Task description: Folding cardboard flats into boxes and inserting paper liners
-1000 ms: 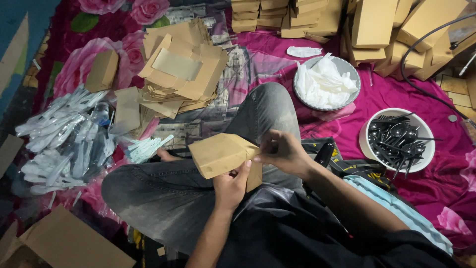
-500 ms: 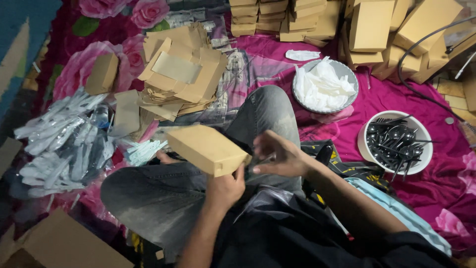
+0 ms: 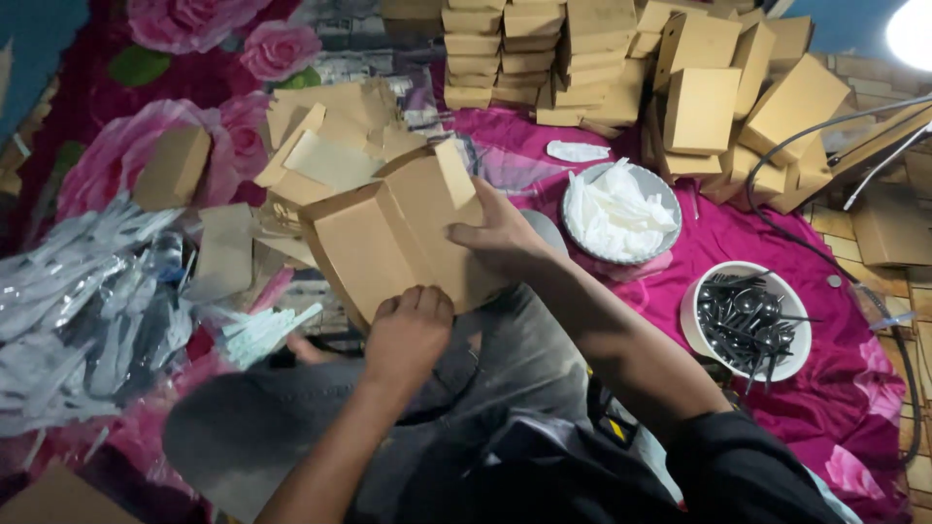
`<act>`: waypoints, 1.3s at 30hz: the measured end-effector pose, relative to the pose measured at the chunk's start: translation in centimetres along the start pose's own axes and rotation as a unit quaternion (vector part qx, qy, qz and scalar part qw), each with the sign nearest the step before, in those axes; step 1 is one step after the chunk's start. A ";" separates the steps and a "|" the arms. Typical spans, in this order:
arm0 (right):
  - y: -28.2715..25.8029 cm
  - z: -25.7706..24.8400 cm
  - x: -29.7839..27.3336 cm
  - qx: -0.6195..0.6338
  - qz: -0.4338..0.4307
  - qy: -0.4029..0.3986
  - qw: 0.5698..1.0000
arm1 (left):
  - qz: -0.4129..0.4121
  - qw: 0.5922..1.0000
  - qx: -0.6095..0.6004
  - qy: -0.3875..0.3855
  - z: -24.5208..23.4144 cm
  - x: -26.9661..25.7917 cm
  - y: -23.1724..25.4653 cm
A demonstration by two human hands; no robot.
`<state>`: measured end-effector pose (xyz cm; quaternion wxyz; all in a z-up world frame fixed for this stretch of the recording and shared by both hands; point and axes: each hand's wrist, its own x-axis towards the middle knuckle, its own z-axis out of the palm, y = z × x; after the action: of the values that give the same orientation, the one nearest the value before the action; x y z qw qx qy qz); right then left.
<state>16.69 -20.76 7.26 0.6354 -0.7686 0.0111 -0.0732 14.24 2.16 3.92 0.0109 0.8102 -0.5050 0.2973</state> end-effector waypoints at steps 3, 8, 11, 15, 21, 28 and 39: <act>2.2 0.0 0.5 0.118 0.055 0.049 0.990 | 0.018 0.996 -0.085 -0.017 -0.9 -0.7 -3.8; 6.2 3.0 2.8 0.306 0.093 0.088 0.943 | -0.004 0.975 -0.203 0.092 -1.0 -1.3 -7.3; 11.6 6.5 5.7 0.404 0.136 0.137 0.894 | -0.031 0.957 -0.246 0.150 0.2 -1.3 -9.4; 9.6 11.5 7.6 0.431 0.184 0.252 0.847 | -0.049 0.941 -0.271 0.196 4.2 -2.4 -12.5; 21.4 9.9 11.4 0.122 0.158 0.095 0.975 | -0.038 0.960 -0.265 0.080 9.0 -4.8 -15.7; 14.3 7.0 10.2 -0.102 0.083 0.152 0.980 | -0.059 0.969 -0.223 -0.091 14.6 -6.8 -14.4; 9.8 0.0 -4.0 -0.530 -0.036 0.113 0.840 | 0.004 0.967 -0.142 -0.211 15.8 -8.1 -10.5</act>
<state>13.43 -22.16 -2.70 0.1221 -0.9742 0.0924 -0.1657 27.79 8.84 -10.14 0.0184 0.8426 -0.5363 0.0450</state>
